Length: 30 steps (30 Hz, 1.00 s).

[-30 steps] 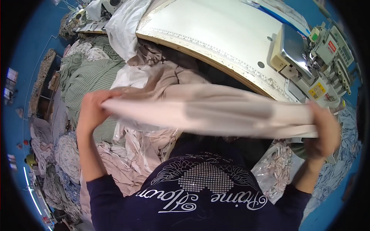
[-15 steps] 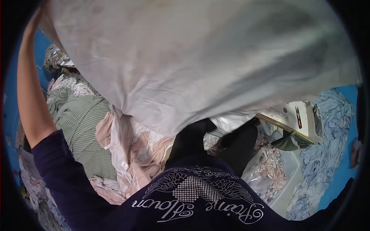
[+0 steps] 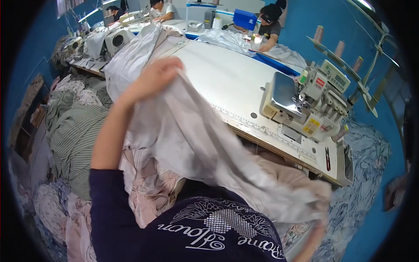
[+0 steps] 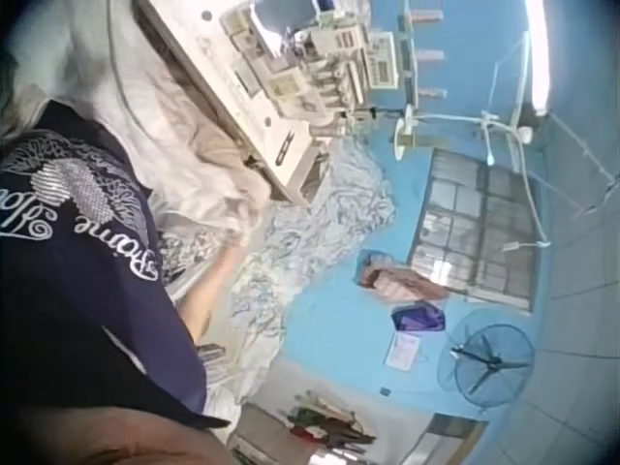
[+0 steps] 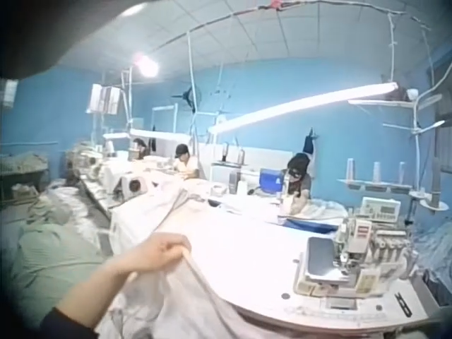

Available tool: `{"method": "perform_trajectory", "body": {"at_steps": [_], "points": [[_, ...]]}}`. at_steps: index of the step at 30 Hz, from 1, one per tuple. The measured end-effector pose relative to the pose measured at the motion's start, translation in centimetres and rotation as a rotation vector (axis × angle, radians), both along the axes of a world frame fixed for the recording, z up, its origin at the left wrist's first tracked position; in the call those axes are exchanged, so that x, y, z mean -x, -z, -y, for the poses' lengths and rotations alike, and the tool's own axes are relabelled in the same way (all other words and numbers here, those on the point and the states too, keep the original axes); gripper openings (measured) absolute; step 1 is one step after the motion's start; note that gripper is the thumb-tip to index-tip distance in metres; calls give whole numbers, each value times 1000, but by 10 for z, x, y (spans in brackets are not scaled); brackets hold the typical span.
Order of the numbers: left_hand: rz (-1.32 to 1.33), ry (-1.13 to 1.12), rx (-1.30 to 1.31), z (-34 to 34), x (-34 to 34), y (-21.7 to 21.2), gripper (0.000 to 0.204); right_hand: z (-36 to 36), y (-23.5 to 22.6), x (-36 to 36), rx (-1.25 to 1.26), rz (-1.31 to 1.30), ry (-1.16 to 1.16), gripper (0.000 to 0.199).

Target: Sewing white pillow covers using an industrial sewing machine in a factory.

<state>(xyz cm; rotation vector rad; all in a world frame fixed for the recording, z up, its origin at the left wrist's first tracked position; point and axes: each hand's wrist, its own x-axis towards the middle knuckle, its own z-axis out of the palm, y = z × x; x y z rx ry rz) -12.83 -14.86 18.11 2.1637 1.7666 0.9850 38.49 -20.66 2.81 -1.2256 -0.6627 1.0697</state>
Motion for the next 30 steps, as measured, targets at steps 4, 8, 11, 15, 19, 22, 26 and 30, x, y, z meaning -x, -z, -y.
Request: {"method": "perform_trajectory", "body": {"at_steps": [4,8,11,15,19,22,26,30], "points": [[373,573,93,5,-69,63,24,59,174,85,359,-251,-20,51],[416,760,159,19,-134,100,19,-17,251,85,305,9,90,53],[417,776,29,-6,-161,132,16,-62,228,112,189,528,-341,45],[403,800,270,-13,-156,157,16,-98,286,153,-176,853,-853,44],[396,670,560,-13,-152,175,16,-100,293,170,335,634,-1033,53],[410,492,304,-5,-143,199,18,-75,168,189,122,549,-890,51],[562,471,282,-7,-161,198,33,-71,131,181,-403,618,-984,36],[262,407,229,-1,-137,208,39,-78,93,167,-132,578,-781,13]]}}
